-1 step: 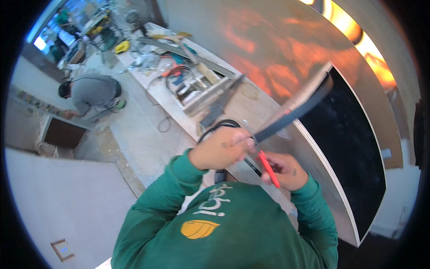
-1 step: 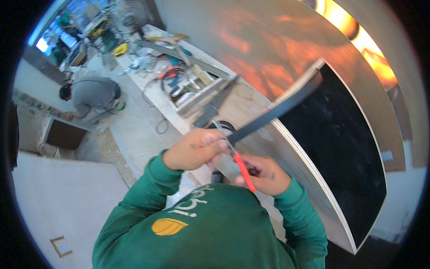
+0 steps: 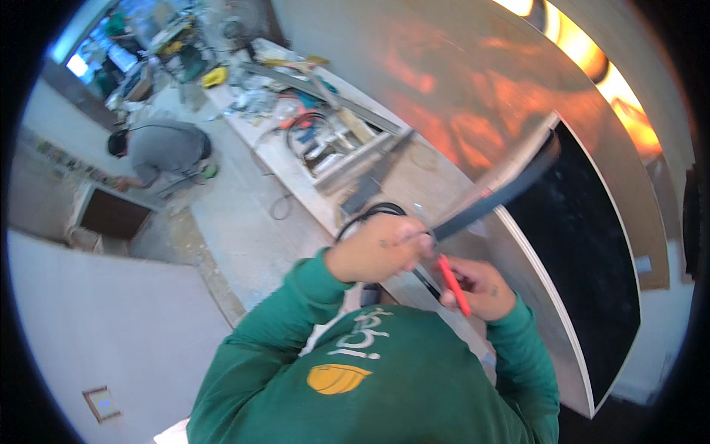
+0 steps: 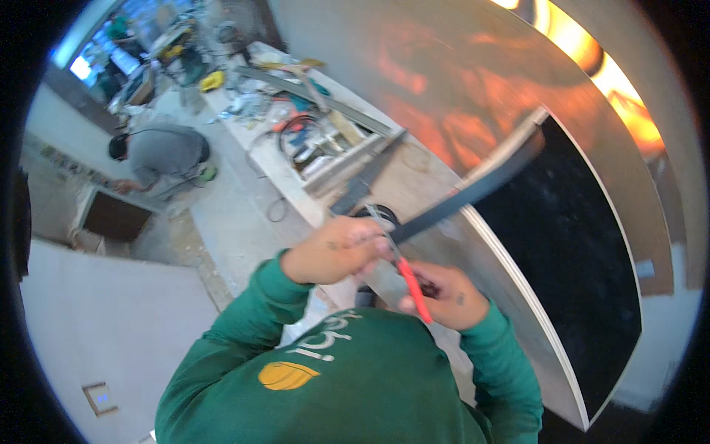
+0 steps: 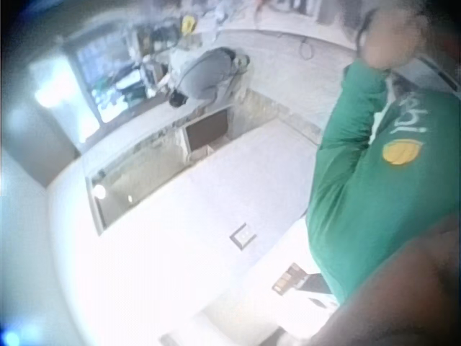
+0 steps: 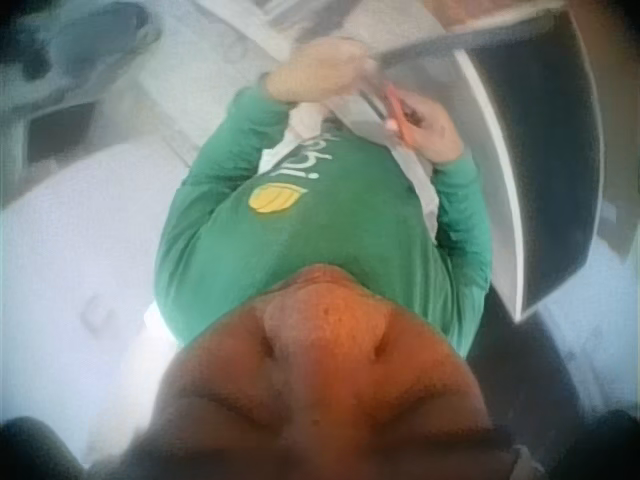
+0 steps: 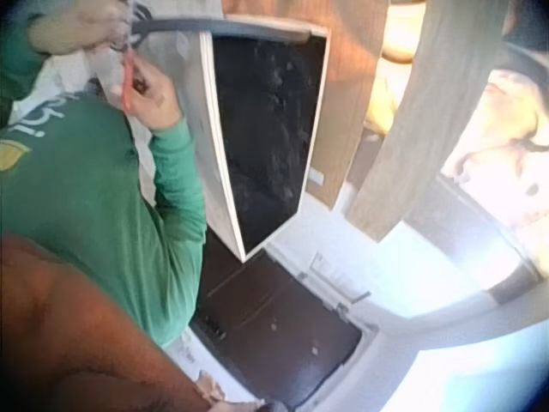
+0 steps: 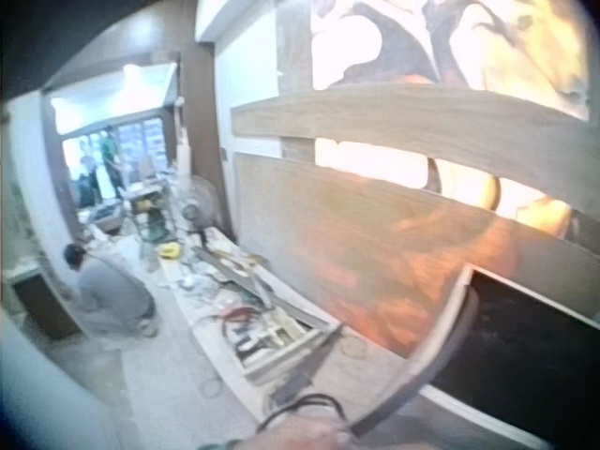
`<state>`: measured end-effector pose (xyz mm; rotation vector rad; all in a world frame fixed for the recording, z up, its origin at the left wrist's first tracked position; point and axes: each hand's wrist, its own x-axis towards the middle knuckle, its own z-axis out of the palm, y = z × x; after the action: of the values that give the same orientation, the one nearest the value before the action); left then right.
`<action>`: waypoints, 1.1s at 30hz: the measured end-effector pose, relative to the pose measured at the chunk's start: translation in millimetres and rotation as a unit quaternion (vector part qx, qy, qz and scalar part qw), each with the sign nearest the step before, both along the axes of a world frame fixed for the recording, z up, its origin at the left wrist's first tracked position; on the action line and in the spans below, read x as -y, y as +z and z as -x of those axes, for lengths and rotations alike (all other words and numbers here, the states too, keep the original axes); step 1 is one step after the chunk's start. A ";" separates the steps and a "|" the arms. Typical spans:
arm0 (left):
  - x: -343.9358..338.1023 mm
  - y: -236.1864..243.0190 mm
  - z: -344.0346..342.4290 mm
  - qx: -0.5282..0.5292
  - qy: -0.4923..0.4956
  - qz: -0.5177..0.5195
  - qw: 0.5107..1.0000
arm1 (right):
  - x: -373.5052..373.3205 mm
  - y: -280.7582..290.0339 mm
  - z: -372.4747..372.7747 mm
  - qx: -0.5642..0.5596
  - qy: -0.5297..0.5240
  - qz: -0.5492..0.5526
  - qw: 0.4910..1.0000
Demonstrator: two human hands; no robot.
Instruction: The person applies a strip of black edge banding to the edge of a wooden panel. They peel the backing, align the strip, and press it down along the edge. The person then uses scissors to trim the excess length of the banding.
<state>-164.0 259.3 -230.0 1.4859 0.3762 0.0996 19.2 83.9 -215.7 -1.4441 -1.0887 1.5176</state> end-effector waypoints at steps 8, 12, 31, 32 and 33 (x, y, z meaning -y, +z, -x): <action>-8.0 -4.4 9.1 0.018 -0.023 -0.036 0.999 | 4.8 -7.7 -1.6 -0.022 -0.041 0.020 0.999; -1.6 -22.3 5.7 0.097 0.006 -0.103 0.990 | 4.9 -10.0 -4.1 0.005 -0.024 0.032 0.999; 5.8 -1.8 7.7 0.042 0.024 -0.082 0.995 | -3.1 -12.2 3.1 -0.018 -0.018 -0.001 1.000; 6.6 -2.2 7.9 0.048 0.030 -0.086 0.995 | -4.0 -11.3 4.0 -0.021 -0.020 -0.002 1.000; 6.6 -3.5 8.2 0.049 0.031 -0.091 0.994 | -4.4 -11.1 3.9 -0.011 -0.016 -0.001 1.000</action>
<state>-172.2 252.7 -233.5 1.6417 0.3406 0.2617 15.3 88.3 -226.8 -1.4345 -1.0491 1.5050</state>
